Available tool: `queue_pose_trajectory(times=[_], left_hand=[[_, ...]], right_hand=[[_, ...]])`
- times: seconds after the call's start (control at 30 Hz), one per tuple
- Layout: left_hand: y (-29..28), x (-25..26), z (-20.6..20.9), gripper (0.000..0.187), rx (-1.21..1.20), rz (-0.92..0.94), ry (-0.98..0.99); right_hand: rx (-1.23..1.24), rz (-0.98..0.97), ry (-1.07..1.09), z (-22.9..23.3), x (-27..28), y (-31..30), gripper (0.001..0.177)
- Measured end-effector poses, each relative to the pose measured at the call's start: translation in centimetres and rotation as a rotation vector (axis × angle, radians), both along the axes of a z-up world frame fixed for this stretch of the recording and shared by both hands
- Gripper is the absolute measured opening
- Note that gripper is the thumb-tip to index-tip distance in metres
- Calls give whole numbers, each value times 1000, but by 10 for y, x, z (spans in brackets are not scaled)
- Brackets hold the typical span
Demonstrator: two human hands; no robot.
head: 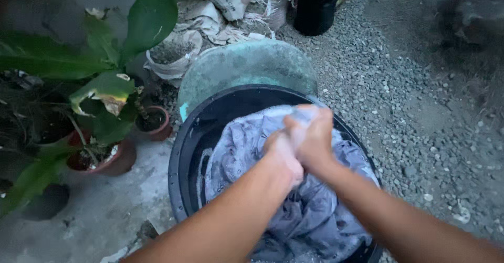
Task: The person hand-washes a grey garment in a black basin filled with soapy water by repeatedly scrubbing, wringing, and dunking the cloth.
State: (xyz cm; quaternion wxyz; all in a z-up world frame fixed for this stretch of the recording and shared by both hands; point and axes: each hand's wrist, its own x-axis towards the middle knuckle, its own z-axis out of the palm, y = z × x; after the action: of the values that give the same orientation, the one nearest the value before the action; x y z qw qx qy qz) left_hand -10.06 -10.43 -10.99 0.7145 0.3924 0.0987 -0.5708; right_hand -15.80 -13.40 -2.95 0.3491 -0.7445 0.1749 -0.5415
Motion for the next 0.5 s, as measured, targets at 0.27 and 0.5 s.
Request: queue_pose_trajectory(times=[0.27,0.5], left_hand=[[-8,11,5,41,-124,-23,29],[-29,2,13,39,12,17,-43]], right_hand=[[94,80,174,4,-1,-13,20],[45,-86,232,-19,14,-59,16]])
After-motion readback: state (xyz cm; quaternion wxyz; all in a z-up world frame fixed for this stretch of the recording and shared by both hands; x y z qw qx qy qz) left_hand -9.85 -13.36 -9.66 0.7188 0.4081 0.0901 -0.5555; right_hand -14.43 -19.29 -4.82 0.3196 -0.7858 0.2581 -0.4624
